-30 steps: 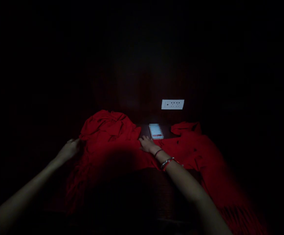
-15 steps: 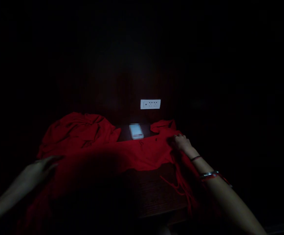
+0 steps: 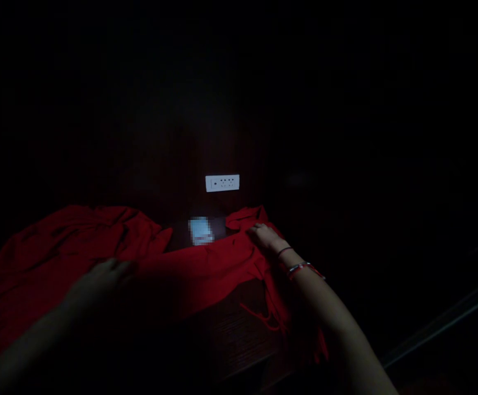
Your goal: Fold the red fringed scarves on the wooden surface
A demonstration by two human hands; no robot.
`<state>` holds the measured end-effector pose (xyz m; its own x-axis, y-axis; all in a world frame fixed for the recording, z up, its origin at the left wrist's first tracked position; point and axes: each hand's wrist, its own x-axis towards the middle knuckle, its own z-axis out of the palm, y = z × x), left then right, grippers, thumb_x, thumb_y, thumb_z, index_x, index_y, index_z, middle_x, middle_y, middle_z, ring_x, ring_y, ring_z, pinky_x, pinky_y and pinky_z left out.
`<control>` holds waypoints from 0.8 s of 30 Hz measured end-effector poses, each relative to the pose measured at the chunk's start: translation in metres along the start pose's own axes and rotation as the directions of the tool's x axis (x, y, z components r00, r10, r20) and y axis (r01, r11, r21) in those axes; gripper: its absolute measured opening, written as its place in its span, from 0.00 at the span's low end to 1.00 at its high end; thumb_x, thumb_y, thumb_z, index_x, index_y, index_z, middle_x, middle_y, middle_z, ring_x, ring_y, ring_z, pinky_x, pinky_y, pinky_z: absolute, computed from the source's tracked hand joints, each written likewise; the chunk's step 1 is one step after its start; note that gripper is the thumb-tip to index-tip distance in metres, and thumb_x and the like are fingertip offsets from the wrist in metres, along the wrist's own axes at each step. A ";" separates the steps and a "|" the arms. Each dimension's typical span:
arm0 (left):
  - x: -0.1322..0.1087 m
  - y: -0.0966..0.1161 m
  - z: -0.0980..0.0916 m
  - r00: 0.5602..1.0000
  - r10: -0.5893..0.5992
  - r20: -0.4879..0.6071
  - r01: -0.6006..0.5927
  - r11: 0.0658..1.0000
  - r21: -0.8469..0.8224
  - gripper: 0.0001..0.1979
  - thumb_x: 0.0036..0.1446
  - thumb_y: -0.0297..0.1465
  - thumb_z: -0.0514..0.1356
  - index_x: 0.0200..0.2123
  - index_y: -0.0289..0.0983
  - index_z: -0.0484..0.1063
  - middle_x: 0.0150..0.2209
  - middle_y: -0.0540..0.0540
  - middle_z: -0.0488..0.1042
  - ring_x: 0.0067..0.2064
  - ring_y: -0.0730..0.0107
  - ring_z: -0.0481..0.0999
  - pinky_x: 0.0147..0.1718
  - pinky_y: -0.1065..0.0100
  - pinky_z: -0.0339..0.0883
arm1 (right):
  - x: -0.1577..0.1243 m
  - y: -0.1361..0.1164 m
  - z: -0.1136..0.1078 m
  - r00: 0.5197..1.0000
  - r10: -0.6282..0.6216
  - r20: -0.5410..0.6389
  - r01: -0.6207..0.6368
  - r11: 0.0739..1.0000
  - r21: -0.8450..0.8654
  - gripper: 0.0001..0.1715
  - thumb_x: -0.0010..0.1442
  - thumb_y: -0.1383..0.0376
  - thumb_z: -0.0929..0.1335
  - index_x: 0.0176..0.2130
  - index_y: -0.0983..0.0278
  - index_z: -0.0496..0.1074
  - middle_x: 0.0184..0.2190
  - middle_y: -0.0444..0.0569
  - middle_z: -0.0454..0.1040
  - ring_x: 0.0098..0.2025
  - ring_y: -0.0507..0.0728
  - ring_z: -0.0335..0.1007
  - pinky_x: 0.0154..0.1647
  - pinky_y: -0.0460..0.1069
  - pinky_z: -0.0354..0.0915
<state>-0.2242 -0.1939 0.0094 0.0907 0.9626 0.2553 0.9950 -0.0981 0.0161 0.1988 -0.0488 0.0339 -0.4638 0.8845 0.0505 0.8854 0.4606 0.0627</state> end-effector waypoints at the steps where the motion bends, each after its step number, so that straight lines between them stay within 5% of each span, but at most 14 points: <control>1: 0.013 0.026 0.008 0.993 0.117 0.029 -0.116 0.992 -0.043 0.20 0.56 0.34 0.44 0.45 0.34 0.69 0.43 0.35 0.69 0.43 0.54 0.70 0.41 0.56 0.64 | 0.005 -0.002 0.000 0.999 0.024 0.036 -0.023 1.000 -0.021 0.19 0.59 0.66 0.59 0.50 0.65 0.66 0.48 0.55 0.67 0.47 0.56 0.64 0.43 0.46 0.58; 4: 0.032 0.072 0.043 0.990 0.142 0.006 -0.142 0.987 -0.077 0.22 0.54 0.37 0.49 0.52 0.37 0.65 0.55 0.37 0.62 0.56 0.51 0.60 0.49 0.55 0.58 | 0.014 -0.005 0.004 0.991 0.091 0.103 -0.086 0.995 -0.055 0.15 0.59 0.66 0.59 0.42 0.67 0.71 0.42 0.56 0.71 0.43 0.56 0.67 0.39 0.46 0.59; 9: 0.024 0.063 0.079 0.993 0.117 0.030 -0.111 0.982 -0.155 0.21 0.53 0.37 0.49 0.51 0.50 0.65 0.53 0.47 0.67 0.58 0.54 0.58 0.52 0.54 0.56 | 0.015 0.013 0.001 0.993 0.110 0.037 -0.109 0.994 -0.025 0.14 0.58 0.70 0.59 0.39 0.67 0.71 0.40 0.53 0.73 0.42 0.53 0.68 0.39 0.42 0.58; 18: 0.021 0.062 0.065 0.993 0.107 0.058 -0.094 0.976 -0.197 0.21 0.54 0.40 0.51 0.53 0.53 0.62 0.53 0.48 0.66 0.58 0.52 0.58 0.53 0.53 0.55 | -0.008 0.056 -0.015 0.937 0.349 0.008 -0.348 0.936 -0.044 0.16 0.57 0.70 0.58 0.42 0.72 0.70 0.45 0.63 0.69 0.45 0.61 0.67 0.40 0.49 0.60; 24: 0.023 0.064 0.052 0.996 0.084 0.032 -0.075 0.971 -0.228 0.15 0.58 0.37 0.52 0.48 0.38 0.65 0.50 0.43 0.65 0.47 0.65 0.67 0.45 0.58 0.64 | 0.009 0.042 -0.009 0.969 0.236 0.072 -0.237 0.971 0.006 0.20 0.58 0.65 0.61 0.50 0.66 0.65 0.49 0.57 0.67 0.48 0.56 0.65 0.44 0.46 0.61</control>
<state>-0.1566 -0.1645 -0.0335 0.1753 0.9586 0.2244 0.9500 -0.2246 0.2171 0.2312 -0.0219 0.0463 -0.2378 0.9713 -0.0080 0.9703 0.2380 0.0431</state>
